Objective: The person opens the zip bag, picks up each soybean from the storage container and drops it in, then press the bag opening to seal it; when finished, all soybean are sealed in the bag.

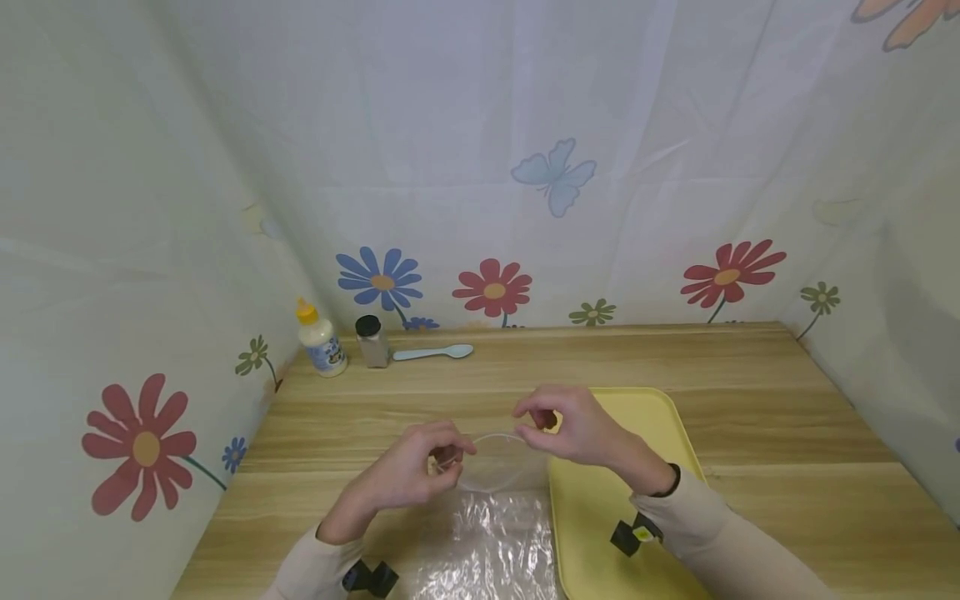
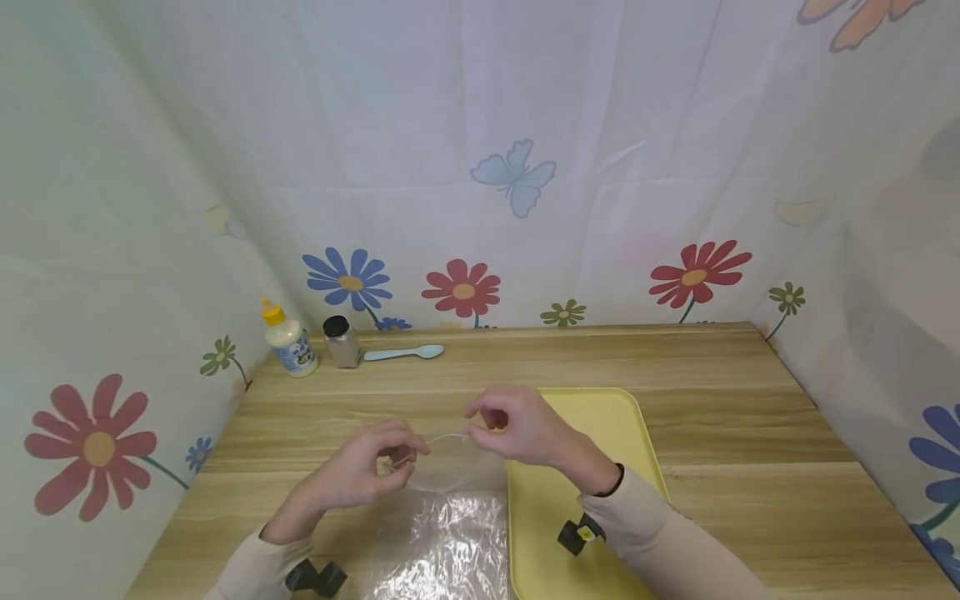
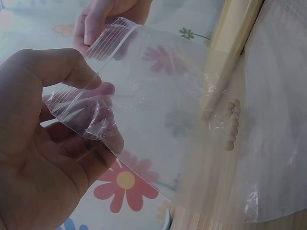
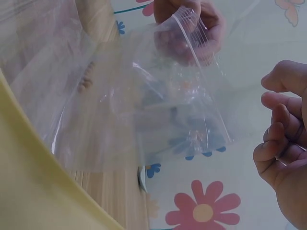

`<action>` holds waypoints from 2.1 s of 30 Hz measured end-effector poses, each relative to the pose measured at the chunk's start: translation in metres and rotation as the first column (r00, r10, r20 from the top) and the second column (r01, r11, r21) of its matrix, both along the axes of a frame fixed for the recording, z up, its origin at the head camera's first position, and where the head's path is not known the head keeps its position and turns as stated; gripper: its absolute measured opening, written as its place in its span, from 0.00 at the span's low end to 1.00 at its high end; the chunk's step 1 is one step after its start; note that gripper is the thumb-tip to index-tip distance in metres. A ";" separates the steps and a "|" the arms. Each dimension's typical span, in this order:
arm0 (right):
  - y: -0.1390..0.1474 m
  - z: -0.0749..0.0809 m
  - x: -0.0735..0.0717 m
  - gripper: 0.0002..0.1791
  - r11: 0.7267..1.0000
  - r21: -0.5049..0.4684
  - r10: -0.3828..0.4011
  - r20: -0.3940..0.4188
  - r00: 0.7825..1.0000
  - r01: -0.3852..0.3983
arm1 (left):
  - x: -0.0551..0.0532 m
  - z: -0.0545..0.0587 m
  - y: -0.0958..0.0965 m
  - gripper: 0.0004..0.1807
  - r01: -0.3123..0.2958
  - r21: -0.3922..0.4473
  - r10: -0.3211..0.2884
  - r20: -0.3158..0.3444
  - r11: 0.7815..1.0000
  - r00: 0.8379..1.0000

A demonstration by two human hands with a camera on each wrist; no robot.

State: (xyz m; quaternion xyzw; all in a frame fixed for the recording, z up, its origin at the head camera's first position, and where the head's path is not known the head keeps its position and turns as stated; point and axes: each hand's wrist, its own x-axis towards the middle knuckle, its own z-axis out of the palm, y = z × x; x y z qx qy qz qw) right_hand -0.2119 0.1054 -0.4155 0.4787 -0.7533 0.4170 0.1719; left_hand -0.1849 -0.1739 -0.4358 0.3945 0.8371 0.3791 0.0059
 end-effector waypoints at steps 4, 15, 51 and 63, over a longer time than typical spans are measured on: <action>0.004 -0.002 -0.004 0.11 0.999 0.010 -0.033 0.025 0.999 0.032 | 0.000 0.000 0.000 0.15 0.002 0.004 -0.002 -0.008 1.000 1.000; 0.016 -0.010 -0.019 0.08 0.993 0.021 -0.113 0.035 0.993 0.112 | 0.000 0.000 0.000 0.14 0.001 -0.001 -0.001 0.007 1.000 1.000; 0.046 -0.058 -0.069 0.05 0.908 0.208 -0.411 0.270 0.871 0.364 | -0.001 -0.002 -0.001 0.15 0.003 0.012 -0.003 -0.026 1.000 1.000; 0.048 -0.073 -0.082 0.06 0.872 0.278 -0.476 0.290 0.830 0.403 | -0.001 -0.003 -0.002 0.14 0.006 0.006 -0.006 -0.039 1.000 0.999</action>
